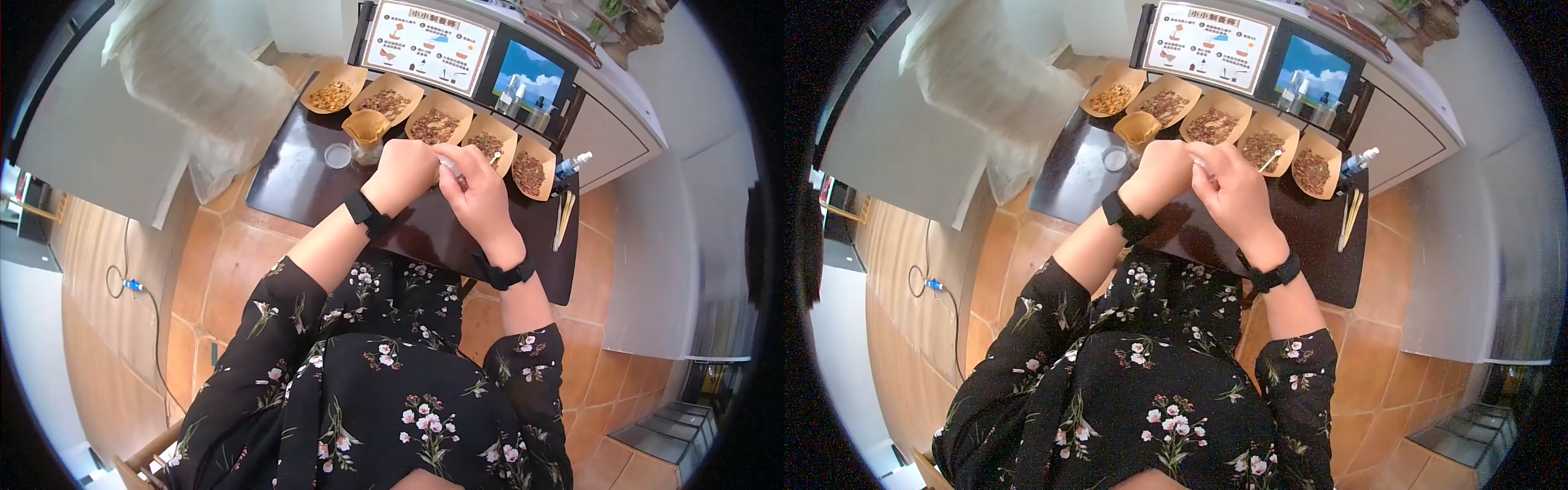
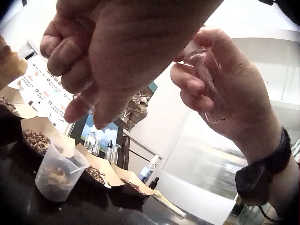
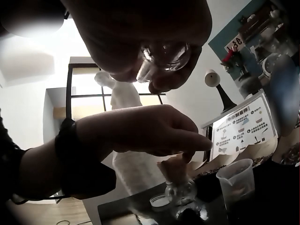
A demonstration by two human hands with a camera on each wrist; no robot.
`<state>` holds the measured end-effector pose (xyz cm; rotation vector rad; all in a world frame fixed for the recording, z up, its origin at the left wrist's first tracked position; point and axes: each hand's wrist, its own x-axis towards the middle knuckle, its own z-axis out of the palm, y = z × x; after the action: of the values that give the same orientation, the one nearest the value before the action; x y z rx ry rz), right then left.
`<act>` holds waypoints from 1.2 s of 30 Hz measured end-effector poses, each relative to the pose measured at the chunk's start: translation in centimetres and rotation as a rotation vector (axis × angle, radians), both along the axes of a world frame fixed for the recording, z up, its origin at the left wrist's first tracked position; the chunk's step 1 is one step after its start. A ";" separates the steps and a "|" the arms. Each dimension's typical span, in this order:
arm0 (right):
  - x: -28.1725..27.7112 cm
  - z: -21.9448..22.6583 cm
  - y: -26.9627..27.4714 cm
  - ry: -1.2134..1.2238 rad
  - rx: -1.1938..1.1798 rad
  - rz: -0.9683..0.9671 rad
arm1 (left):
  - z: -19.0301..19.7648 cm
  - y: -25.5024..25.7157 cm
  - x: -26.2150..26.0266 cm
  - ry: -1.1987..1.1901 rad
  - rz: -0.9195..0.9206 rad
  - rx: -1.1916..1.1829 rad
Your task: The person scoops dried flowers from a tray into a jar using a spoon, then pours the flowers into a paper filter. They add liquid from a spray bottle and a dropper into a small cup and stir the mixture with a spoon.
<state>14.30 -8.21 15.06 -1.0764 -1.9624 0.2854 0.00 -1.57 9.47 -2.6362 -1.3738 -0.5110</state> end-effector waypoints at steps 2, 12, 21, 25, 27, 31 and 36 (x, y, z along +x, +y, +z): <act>-0.1 0.0 0.1 0.030 0.011 -0.003 | 0.1 -0.1 -0.1 0.029 0.025 0.000; 0.2 -0.5 0.2 0.041 -0.068 0.013 | -0.4 -0.1 0.3 0.017 0.019 0.016; 1.7 -1.9 0.4 0.253 -0.159 -0.069 | 1.4 0.5 0.5 -0.405 -0.028 0.065; 2.0 -1.9 0.4 0.259 -0.194 -0.067 | 1.6 0.7 0.7 -0.467 -0.019 0.100; 2.3 -2.2 0.4 0.252 -0.198 -0.068 | 2.2 0.5 0.7 -0.503 -0.020 0.103; 2.8 -3.5 0.8 0.241 -0.214 -0.067 | 2.0 0.9 0.4 -0.868 -0.045 -0.258; 2.9 -3.4 1.0 0.179 -0.338 -0.078 | 2.4 1.1 0.3 -1.097 -0.153 -0.803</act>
<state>17.20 -7.26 11.67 -1.2898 -1.7458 0.6657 0.33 -0.47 11.82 -3.1905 -1.9035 -2.0194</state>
